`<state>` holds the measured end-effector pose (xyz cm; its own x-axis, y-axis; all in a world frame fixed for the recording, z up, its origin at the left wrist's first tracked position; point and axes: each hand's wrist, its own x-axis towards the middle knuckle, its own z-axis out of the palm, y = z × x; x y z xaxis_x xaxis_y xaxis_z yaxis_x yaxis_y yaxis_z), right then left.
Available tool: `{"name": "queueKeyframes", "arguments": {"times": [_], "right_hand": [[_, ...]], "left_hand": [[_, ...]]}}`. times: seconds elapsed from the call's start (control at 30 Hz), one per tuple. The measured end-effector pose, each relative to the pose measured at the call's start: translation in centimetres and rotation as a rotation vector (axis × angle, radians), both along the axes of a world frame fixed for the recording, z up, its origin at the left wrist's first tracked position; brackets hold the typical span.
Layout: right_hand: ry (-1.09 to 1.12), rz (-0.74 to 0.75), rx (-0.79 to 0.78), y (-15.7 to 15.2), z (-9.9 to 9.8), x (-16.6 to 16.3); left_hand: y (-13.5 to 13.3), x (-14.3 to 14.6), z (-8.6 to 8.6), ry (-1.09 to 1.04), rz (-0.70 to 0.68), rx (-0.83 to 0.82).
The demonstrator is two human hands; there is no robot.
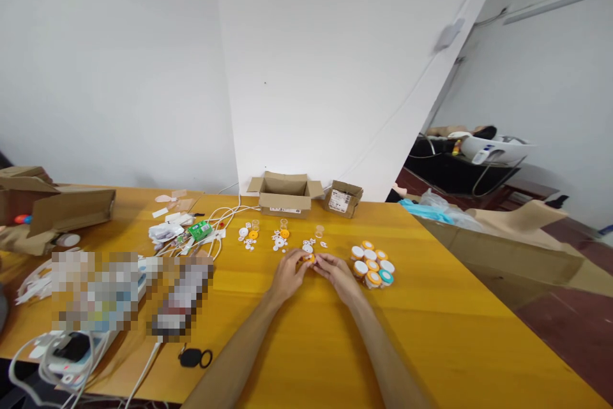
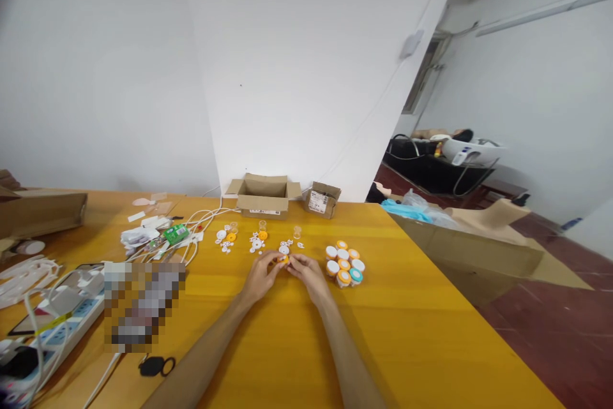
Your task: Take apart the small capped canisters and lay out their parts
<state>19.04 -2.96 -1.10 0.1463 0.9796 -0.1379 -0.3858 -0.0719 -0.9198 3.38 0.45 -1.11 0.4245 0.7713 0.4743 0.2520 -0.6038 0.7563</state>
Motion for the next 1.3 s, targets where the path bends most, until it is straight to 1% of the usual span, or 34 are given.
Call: {"name": "queueKeyframes", "arguments": {"times": [0.17, 0.43, 0.63, 0.77, 0.87, 0.97, 1.1, 1.3], "right_hand": [[-0.045, -0.062, -0.013, 0.1, -0.2, 0.6], [-0.079, -0.079, -0.006, 0.1, -0.3, 0.6], [-0.121, -0.13, 0.026, 0.4, -0.8, 0.8], [-0.117, -0.143, 0.029, 0.6, -0.9, 0.9], [-0.119, -0.142, 0.035, 0.6, -1.1, 0.9], [-0.123, -0.137, 0.042, 0.6, -1.1, 1.0], [-0.115, -0.143, 0.035, 0.6, -1.0, 0.9], [-0.104, -0.162, 0.023, 0.5, -0.7, 0.8]], "left_hand": [[-0.1, 0.1, 0.0, 0.052, -0.004, -0.001], [0.2, 0.5, -0.2, 0.164, -0.021, 0.004], [1.2, 1.1, -0.8, 0.236, 0.039, 0.008], [1.7, 1.5, -1.5, 0.218, 0.088, -0.017], [2.0, 1.8, -1.6, 0.196, 0.126, -0.034], [1.9, 1.9, -1.3, 0.179, 0.147, -0.036], [1.8, 2.0, -0.7, 0.188, 0.141, -0.042], [1.7, 2.0, -0.2, 0.108, 0.129, -0.118]]}}
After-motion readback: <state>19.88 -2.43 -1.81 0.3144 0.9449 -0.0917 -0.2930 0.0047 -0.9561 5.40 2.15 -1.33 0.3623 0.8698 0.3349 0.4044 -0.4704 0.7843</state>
